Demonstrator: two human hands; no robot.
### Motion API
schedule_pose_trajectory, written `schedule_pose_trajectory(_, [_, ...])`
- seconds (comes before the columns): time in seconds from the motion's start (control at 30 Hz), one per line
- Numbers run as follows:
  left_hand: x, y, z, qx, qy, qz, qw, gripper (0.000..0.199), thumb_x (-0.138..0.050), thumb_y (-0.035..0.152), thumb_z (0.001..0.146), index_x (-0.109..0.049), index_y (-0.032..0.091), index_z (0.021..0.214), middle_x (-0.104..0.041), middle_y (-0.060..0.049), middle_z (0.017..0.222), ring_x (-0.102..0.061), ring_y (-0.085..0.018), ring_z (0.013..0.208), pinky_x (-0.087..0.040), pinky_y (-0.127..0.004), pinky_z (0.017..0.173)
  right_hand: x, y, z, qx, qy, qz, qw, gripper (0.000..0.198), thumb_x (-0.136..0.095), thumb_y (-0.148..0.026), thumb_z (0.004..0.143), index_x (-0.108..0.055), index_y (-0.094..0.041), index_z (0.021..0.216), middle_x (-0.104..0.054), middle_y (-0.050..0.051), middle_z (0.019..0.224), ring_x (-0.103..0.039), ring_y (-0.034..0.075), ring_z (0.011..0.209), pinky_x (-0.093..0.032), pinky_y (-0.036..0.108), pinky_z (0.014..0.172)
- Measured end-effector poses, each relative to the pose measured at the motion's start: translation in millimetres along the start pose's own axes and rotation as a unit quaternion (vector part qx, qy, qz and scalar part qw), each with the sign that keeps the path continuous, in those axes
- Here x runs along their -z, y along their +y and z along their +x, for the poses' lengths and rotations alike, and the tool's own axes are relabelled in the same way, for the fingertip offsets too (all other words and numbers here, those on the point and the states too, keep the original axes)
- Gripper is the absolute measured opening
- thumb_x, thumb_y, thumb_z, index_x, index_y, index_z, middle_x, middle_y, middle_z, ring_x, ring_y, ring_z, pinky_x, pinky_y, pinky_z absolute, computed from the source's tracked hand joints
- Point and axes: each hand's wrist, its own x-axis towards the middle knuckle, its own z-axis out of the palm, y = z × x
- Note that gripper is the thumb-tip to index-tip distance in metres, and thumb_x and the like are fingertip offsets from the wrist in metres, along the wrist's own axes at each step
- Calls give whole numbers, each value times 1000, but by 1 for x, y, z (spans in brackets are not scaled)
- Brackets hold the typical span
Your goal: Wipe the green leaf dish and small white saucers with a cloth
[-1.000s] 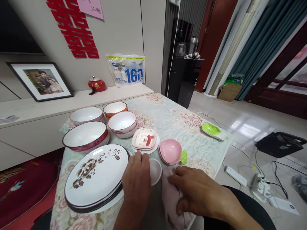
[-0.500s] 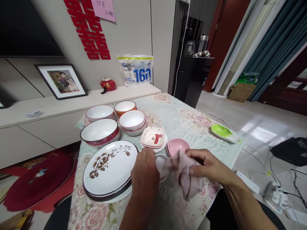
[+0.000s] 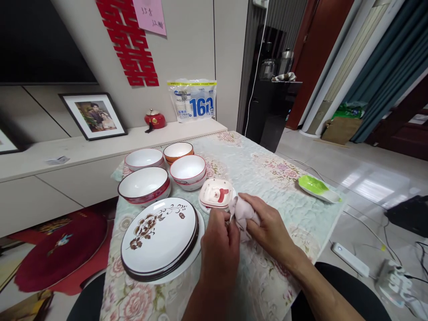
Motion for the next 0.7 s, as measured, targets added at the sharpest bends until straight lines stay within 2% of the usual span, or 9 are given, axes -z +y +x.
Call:
schedule_pose_trajectory(0.07, [0,5,-1,36,-25,-82,996,13,-55,34,92,-57,22,89,-61,-1,70,-56,-18,59,-43,-31,60,1,2,2,23,7,-16,1000,47,-49,-4,81,-65,-25,120,-69,3,99,-64,20,91,-51,34,81])
schedule_pose_trajectory(0.13, [0,10,0,104,-70,-216,968,28,-53,46,95,-63,20,97,-67,-4,79,-61,-19,64,-49,-31,60,3,3,4,23,25,-15,999,43,-48,-4,83,-68,-25,113,-67,1,91,-62,18,82,-50,30,73])
schedule_pose_trajectory(0.17, [0,11,0,149,-99,-296,938,35,-51,51,95,-65,19,104,-70,-7,88,-65,-20,72,-52,-32,61,3,3,5,21,36,-12,999,42,-48,-4,83,-68,-25,113,-66,1,90,-62,17,80,-49,29,71])
schedule_pose_trajectory(0.23, [-1,12,1,234,-163,-446,849,45,-51,54,95,-66,17,117,-72,-12,107,-69,-24,88,-58,-34,67,3,1,7,21,43,-11,999,42,-47,-3,83,-67,-25,113,-66,1,90,-62,17,80,-49,28,71])
schedule_pose_trajectory(0.3, [-4,11,1,273,-199,-547,766,49,-56,53,94,-66,15,123,-72,-14,114,-69,-26,98,-60,-36,75,1,-2,8,33,33,-23,999,45,-45,-3,82,-66,-24,116,-65,2,91,-62,18,82,-50,30,73])
schedule_pose_trajectory(0.33, [-5,10,1,276,-201,-577,742,48,-58,52,94,-67,14,122,-73,-14,113,-69,-26,100,-60,-36,78,-1,-5,8,44,21,-33,998,47,-44,-2,82,-65,-24,118,-65,3,93,-62,19,84,-51,32,75])
schedule_pose_trajectory(0.43, [-8,10,1,288,-150,-615,719,40,-62,44,94,-70,14,119,-74,-13,113,-68,-27,106,-59,-39,87,-4,-14,9,65,-14,-103,992,51,-42,-4,86,-61,-24,129,-63,8,104,-59,24,97,-52,40,83])
schedule_pose_trajectory(0.57, [-8,15,3,341,-114,-627,691,39,-59,37,97,-66,16,129,-72,-13,123,-64,-30,119,-56,-43,98,-1,-23,8,-20,-31,-195,980,51,-46,-13,91,-54,-25,140,-53,10,105,-57,23,88,-55,37,69])
schedule_pose_trajectory(0.7, [-6,16,3,329,-127,-641,682,41,-59,37,97,-63,18,133,-68,-13,133,-56,-32,133,-53,-45,103,-2,-23,6,15,67,-203,977,44,-50,-10,89,-59,-19,131,-53,7,99,-60,19,82,-54,31,67])
